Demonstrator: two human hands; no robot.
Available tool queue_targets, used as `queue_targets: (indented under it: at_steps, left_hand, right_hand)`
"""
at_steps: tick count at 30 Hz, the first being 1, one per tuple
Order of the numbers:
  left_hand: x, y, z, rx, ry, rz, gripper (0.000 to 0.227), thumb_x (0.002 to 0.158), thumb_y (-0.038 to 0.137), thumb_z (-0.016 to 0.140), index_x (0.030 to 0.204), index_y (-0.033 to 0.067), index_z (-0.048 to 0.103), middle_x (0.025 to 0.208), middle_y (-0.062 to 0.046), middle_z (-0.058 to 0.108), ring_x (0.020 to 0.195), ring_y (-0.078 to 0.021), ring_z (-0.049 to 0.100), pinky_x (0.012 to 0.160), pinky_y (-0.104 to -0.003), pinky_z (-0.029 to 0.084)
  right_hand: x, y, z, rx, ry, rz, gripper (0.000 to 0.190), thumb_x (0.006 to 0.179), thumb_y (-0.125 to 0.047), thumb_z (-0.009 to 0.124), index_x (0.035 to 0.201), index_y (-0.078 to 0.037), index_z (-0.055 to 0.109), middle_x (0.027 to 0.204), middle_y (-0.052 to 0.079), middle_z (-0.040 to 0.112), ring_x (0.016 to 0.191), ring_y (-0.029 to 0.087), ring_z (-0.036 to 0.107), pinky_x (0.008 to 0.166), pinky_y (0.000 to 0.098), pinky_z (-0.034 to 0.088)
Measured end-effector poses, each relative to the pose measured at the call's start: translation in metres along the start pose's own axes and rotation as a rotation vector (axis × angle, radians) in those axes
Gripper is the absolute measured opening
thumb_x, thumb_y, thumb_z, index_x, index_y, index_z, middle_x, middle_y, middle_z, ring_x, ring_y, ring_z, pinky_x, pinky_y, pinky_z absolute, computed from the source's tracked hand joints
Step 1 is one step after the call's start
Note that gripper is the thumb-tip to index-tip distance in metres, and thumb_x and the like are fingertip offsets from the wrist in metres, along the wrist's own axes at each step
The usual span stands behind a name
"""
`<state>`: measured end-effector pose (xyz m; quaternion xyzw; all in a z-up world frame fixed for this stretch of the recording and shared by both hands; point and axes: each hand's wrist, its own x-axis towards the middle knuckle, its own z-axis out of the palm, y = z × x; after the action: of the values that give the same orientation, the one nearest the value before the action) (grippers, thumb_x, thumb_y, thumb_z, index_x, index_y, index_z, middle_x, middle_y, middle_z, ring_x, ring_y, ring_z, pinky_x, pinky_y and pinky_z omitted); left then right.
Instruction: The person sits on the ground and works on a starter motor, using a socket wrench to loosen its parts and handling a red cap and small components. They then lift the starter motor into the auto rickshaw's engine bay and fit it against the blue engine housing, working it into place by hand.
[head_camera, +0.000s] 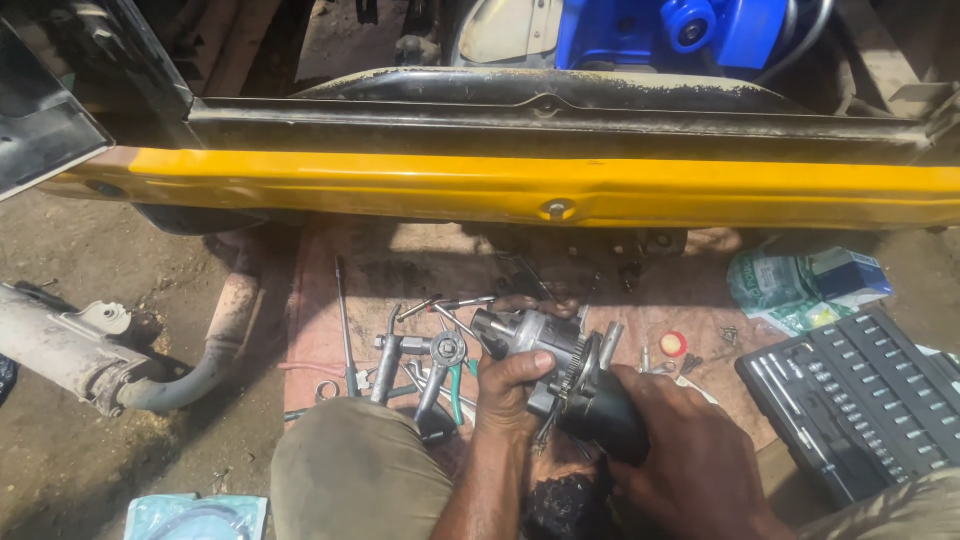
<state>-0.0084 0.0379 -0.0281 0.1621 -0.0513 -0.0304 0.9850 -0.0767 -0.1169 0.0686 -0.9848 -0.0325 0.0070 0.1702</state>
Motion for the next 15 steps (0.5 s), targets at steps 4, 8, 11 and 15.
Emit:
queue_targets:
  at_steps: [4,8,11,15]
  left_hand:
    - [0.001,0.003,0.002,0.002,-0.024,0.000,0.065,0.063,0.001,0.078,0.124,0.0069,0.058,0.113,-0.020,0.069,0.114,-0.0336,0.067,0.101,-0.047,0.057]
    - [0.003,0.006,0.002,-0.026,-0.064,-0.001,0.064,0.062,0.001,0.078,0.122,0.0079,0.057,0.112,-0.019,0.068,0.118,-0.0331,0.066,0.104,-0.049,0.056]
    - [0.002,0.003,-0.008,-0.019,-0.085,-0.028,0.064,0.063,0.000,0.079,0.124,0.0076,0.057,0.113,-0.018,0.068,0.114,-0.0336,0.065,0.105,-0.049,0.055]
    - [0.001,0.004,0.003,-0.024,-0.067,-0.029,0.063,0.063,0.002,0.079,0.122,0.0055,0.057,0.112,-0.018,0.068,0.111,-0.0322,0.068,0.100,-0.047,0.058]
  right_hand:
    - [-0.001,-0.004,-0.003,-0.007,0.031,-0.032,0.084,0.055,-0.025,0.091,0.133,-0.022,0.060,0.112,0.010,0.072,0.100,0.035,0.068,0.086,0.0480,0.053]
    - [0.001,-0.016,-0.016,0.007,-0.023,0.027,0.079,0.060,-0.024,0.089,0.135,-0.026,0.061,0.110,0.007,0.073,0.101,0.033,0.069,0.089,0.0455,0.053]
    - [0.003,-0.014,-0.018,-0.021,-0.069,0.001,0.088,0.056,-0.025,0.091,0.138,-0.024,0.058,0.111,0.009,0.071,0.099,0.033,0.068,0.087,0.0450,0.053]
    - [0.001,-0.008,-0.010,-0.001,0.037,-0.099,0.084,0.053,-0.020,0.087,0.133,-0.018,0.061,0.110,0.011,0.073,0.096,0.036,0.069,0.083,0.0468,0.054]
